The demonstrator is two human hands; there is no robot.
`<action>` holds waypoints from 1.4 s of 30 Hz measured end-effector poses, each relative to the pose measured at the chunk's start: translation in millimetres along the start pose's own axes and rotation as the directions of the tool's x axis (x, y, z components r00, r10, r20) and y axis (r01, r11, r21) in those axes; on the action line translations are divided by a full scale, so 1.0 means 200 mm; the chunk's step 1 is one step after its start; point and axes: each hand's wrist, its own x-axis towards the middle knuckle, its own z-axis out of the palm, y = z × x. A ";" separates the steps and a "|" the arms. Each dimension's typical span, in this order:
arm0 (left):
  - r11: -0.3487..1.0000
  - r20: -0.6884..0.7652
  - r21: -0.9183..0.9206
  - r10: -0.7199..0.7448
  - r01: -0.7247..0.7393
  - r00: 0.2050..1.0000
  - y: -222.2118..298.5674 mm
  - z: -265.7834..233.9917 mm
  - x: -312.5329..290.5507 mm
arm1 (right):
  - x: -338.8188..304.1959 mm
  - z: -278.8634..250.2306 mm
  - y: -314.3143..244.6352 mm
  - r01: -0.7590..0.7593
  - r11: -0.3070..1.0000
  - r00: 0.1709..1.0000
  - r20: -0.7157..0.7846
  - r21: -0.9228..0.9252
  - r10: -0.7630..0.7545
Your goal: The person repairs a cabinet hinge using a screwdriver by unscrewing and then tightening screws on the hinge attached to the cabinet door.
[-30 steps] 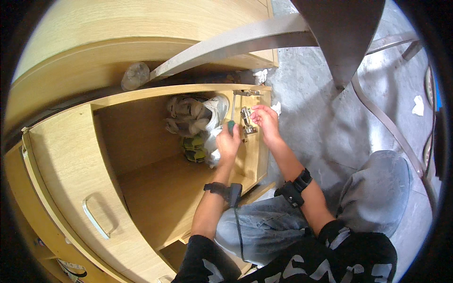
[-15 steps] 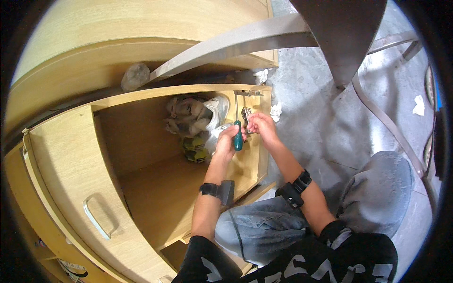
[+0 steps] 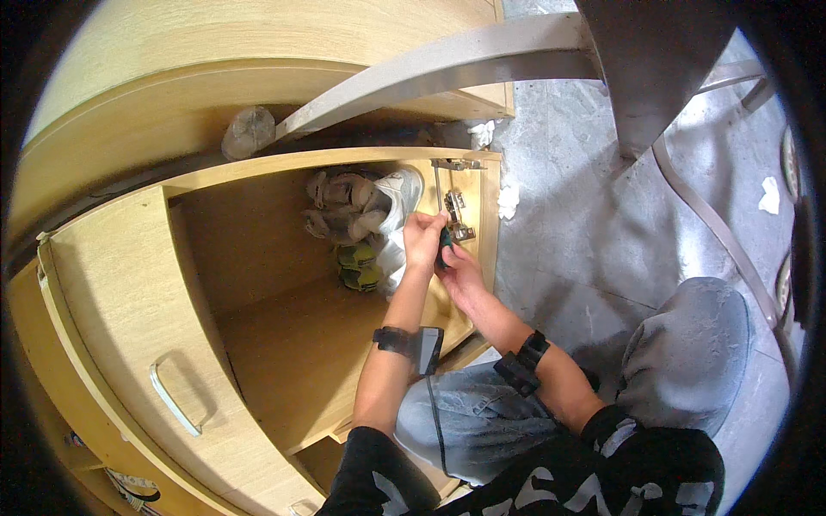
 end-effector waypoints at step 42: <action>1.000 0.147 0.019 -0.004 0.001 0.989 -0.13 -0.14 0.04 | 0.06 0.19 -0.14 0.397 0.591 0.908 0.206 -0.702 -0.366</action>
